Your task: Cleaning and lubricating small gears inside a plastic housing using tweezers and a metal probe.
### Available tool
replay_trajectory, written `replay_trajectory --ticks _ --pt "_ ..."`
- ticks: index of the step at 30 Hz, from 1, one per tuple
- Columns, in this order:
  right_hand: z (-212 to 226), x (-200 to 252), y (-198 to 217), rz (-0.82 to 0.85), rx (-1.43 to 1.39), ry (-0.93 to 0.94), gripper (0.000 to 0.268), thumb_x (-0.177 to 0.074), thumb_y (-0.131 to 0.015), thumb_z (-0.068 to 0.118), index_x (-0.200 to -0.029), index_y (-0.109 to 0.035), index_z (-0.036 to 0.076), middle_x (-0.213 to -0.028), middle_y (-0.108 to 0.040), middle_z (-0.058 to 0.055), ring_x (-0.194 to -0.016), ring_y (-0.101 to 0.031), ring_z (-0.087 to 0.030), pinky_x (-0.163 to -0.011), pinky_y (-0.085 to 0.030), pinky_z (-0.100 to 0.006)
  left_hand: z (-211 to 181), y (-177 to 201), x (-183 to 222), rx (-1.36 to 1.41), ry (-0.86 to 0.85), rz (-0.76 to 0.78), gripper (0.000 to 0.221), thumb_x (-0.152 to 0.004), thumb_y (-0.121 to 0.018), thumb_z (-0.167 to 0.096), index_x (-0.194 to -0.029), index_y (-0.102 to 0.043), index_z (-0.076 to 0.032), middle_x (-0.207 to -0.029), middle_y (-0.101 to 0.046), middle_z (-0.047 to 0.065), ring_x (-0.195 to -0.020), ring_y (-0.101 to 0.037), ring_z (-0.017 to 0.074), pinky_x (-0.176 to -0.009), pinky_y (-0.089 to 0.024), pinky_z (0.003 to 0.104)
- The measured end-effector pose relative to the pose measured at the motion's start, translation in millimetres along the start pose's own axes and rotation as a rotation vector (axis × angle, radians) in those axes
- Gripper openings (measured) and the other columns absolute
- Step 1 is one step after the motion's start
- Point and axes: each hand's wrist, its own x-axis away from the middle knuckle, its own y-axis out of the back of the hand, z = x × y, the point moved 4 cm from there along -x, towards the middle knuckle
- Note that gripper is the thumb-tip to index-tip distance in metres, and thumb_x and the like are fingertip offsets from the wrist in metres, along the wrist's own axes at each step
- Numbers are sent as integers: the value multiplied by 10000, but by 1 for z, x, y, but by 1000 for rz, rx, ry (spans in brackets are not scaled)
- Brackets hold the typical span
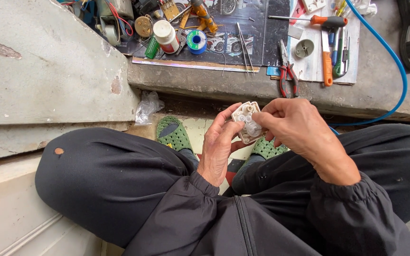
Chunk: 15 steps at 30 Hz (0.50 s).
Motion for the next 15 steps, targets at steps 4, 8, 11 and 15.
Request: replay_trajectory --ticks 4,8,11,15 --pt "-7 9 6 -31 -157 -5 244 -994 -712 126 -970 -823 -90 -788 -753 -148 -661 -677 -208 -583 -520 -311 0 -1 0 79 -10 61 594 -976 -572 -118 -1567 -598 -63 -1375 -708 157 -1156 -710 241 -952 -625 365" --pt "-31 10 7 -147 -369 105 178 -1027 -712 87 -1112 -795 -46 -886 -743 -107 -742 -644 -152 -632 -492 -261 2 1 -1 124 -17 96 619 -984 -597 -145 -1591 -583 -30 -1363 -721 163 -1132 -727 238 -966 -631 361" --pt "-47 9 -1 -186 -440 172 160 -1026 -727 84 -1127 -799 -16 -905 -730 -68 -794 -618 -116 -696 -490 -237 2 0 0 150 -16 113 616 -979 -600 -143 -1582 -594 -14 -1346 -736 178 -1134 -737 247 -984 -637 377" --pt "-51 18 -7 -206 -521 175 172 -1022 -730 65 -1158 -794 -19 -956 -738 -53 -860 -611 -100 -767 -486 -223 1 -2 1 147 -15 124 604 -986 -581 -127 -1576 -596 2 -1331 -744 174 -1115 -737 231 -973 -629 368"
